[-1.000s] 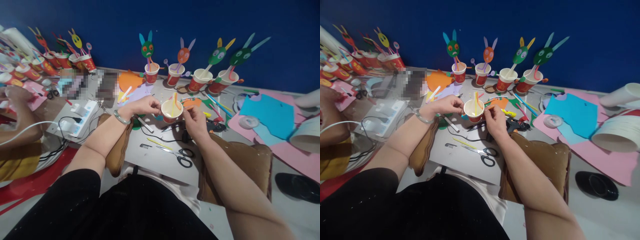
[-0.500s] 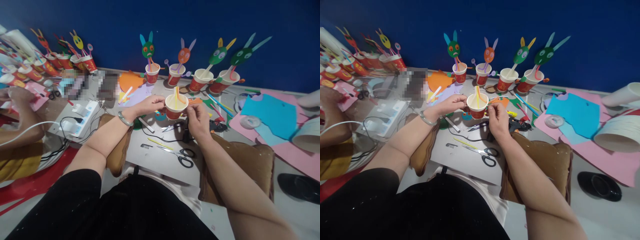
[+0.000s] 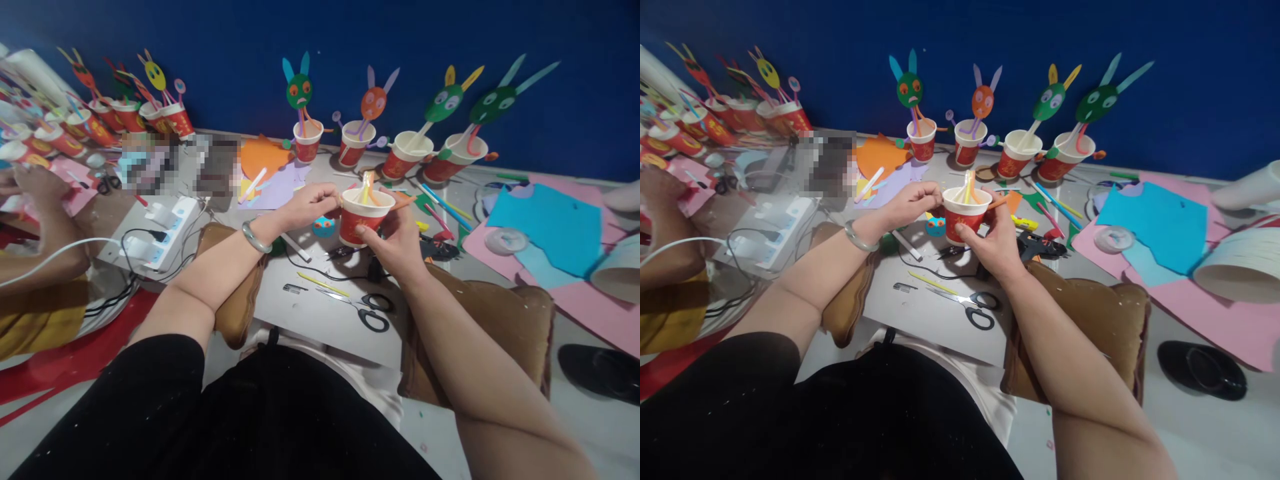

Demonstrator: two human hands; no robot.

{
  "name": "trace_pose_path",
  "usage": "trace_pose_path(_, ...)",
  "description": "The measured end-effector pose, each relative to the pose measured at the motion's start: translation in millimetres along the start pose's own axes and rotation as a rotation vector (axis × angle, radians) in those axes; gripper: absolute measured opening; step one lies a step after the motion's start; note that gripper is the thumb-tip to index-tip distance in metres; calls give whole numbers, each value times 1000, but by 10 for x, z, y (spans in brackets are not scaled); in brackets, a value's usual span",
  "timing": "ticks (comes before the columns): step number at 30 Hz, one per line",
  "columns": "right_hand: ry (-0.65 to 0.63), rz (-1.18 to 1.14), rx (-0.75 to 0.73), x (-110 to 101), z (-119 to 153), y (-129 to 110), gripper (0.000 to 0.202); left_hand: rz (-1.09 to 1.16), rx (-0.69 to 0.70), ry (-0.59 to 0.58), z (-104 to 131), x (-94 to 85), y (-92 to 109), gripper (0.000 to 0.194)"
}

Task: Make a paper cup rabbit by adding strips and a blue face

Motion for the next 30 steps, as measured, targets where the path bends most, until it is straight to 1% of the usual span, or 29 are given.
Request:
trace_pose_path(4, 25, -47, -77, -11, -42, -26, 77, 146, -17, 45, 23, 41, 24, 36)
trace_pose_path(7, 40, -53, -103, -19, -45, -22, 71, 185, -31, 135, 32, 56, 31, 39)
trace_pose_path(9, 48, -38, -128, -18, -40, -14, 71, 174, -20, 205, 30, 62, 12, 41)
trace_pose_path(11, 48, -18, -140, -8, -34, -5, 72, 154, 28, 262, 24, 71, -23, 46)
trace_pose_path(14, 56, 11, -124, 26, -23, 5, 71, 116, 177, 310, 23, 96, -83, 57)
trace_pose_path(16, 75, 19, -112, 54, -8, 2, 72, 54, 270, 309, 33, 125, -118, 62)
trace_pose_path(18, 103, 31, -110, 76, 10, -14, 71, -32, 320, 304, 54, 162, -139, 66)
trace_pose_path(20, 125, 74, -123, 82, 31, -46, 68, -94, 325, 281, 86, 210, -142, 71)
trace_pose_path(22, 135, 151, -149, 69, 48, -88, 68, -116, 301, 226, 124, 266, -131, 73)
trace_pose_path(26, 94, 283, -180, 33, 60, -162, 71, -108, 283, 112, 166, 361, -139, 74)
trace_pose_path(27, 76, 286, -180, 30, 59, -175, 72, -106, 295, 92, 162, 375, -156, 78)
trace_pose_path(30, 38, 248, -179, 44, 60, -208, 78, -104, 344, 58, 120, 401, -226, 105)
Point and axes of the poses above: each hand's wrist, its own z-axis away from the middle knuckle, its own x-axis out of the palm, y = z × x, the point moved 2 cm from there along -z, towards the middle knuckle, and after that the axes turned 11 degrees about y, right-handed, at the moved point
